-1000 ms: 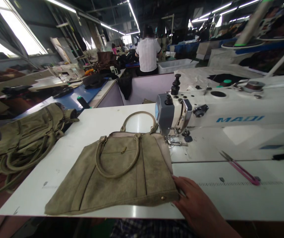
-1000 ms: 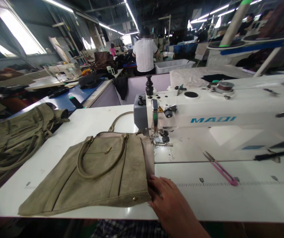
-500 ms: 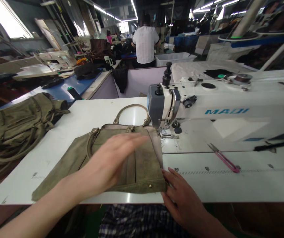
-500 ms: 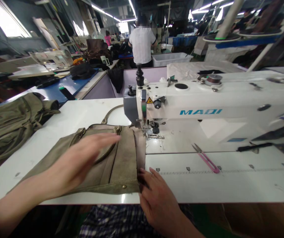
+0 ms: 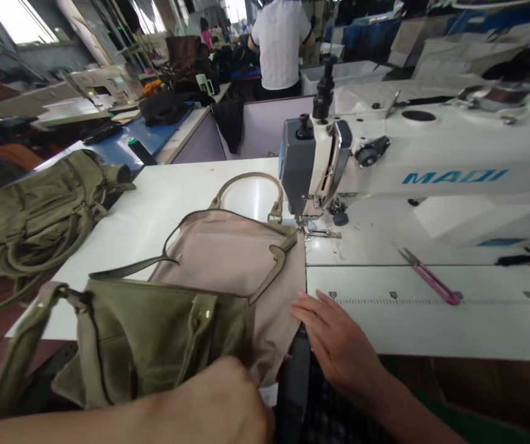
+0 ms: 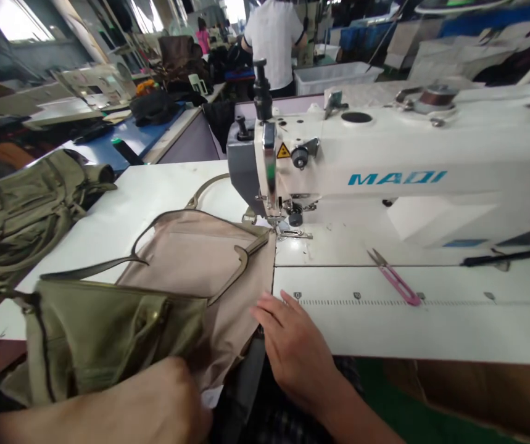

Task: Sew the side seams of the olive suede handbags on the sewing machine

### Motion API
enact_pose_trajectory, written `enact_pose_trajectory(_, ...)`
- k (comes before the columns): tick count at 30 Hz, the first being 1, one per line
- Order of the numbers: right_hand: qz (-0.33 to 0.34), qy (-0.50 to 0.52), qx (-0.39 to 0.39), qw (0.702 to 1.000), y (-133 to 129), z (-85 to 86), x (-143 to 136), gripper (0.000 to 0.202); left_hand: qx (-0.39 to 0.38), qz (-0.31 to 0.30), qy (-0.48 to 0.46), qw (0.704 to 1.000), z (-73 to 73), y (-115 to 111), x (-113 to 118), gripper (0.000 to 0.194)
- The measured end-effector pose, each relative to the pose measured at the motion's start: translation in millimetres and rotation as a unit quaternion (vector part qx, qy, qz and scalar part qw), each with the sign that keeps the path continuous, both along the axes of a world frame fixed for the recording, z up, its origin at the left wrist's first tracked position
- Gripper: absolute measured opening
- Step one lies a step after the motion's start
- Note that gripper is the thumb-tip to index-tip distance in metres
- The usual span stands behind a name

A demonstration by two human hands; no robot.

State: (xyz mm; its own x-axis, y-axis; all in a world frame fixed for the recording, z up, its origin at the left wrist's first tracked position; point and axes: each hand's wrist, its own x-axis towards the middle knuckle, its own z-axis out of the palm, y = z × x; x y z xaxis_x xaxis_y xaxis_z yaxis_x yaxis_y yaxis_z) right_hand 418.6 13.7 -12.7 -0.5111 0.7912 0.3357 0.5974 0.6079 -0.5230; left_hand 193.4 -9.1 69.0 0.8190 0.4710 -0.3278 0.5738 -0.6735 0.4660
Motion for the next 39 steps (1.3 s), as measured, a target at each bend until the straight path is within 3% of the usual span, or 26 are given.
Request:
enact_pose_trajectory(3, 0.025, 0.017, -0.005, 1.000, -8.4, 3.6, -0.1, 0.031, -0.074, -0.028, 0.037, 0.996, -5.6, 11.1, 14.7, 0.015)
enact_pose_trajectory(6, 0.045, 0.028, 0.001, 0.999, -18.8, 5.6, 0.6, 0.034, -0.145, -0.025, 0.038, 0.988, 6.6, 28.0, 23.0, 0.017)
enact_pose_trajectory(8, 0.035, 0.036, 0.019, 0.999, -22.9, 4.0, 0.1, 0.033, -0.153, -0.015, 0.017, 0.988, 17.8, 33.6, 24.1, 0.024)
enact_pose_trajectory(11, 0.012, 0.051, 0.067, 0.996, -23.4, -1.4, -3.1, 0.024, -0.099, 0.004, 0.004, 0.995, 27.4, 40.5, 23.8, 0.034)
enact_pose_trajectory(13, 0.013, 0.064, 0.087, 0.994, -21.3, -4.5, -5.8, 0.021, 0.010, 0.005, 0.032, 0.999, 27.0, 50.8, 22.7, 0.035)
enact_pose_trajectory(16, 0.020, 0.085, 0.073, 0.993, -17.5, -5.5, -7.7, 0.021, 0.225, 0.013, 0.156, 0.962, 21.1, 76.7, 18.7, 0.037)
enact_pose_trajectory(18, 0.022, 0.091, 0.056, 0.994, -15.4, -4.6, -6.9, 0.023, 0.288, 0.030, 0.211, 0.933, 16.3, 94.9, 15.5, 0.043)
enact_pose_trajectory(22, 0.038, 0.109, 0.047, 0.992, -14.2, -4.2, -4.1, 0.021, 0.293, 0.004, 0.147, 0.945, 2.4, 114.7, 14.3, 0.040)
enact_pose_trajectory(25, 0.047, 0.109, 0.060, 0.991, -16.8, -6.1, -3.9, 0.022, 0.296, -0.060, 0.112, 0.947, -14.2, 115.8, 15.9, 0.053)
enact_pose_trajectory(28, 0.028, 0.096, 0.094, 0.991, -20.8, -8.2, -4.8, 0.025, 0.282, -0.109, 0.066, 0.951, -30.8, 114.3, 13.9, 0.047)
enact_pose_trajectory(32, -0.008, 0.073, 0.116, 0.991, -24.3, -9.7, -5.6, 0.025, 0.239, -0.071, 0.017, 0.968, -44.2, 115.4, 7.1, 0.047)
enact_pose_trajectory(39, -0.016, 0.077, 0.102, 0.992, -22.2, -5.8, -8.3, 0.021, 0.210, -0.063, 0.001, 0.976, -47.0, 116.3, 6.5, 0.060)
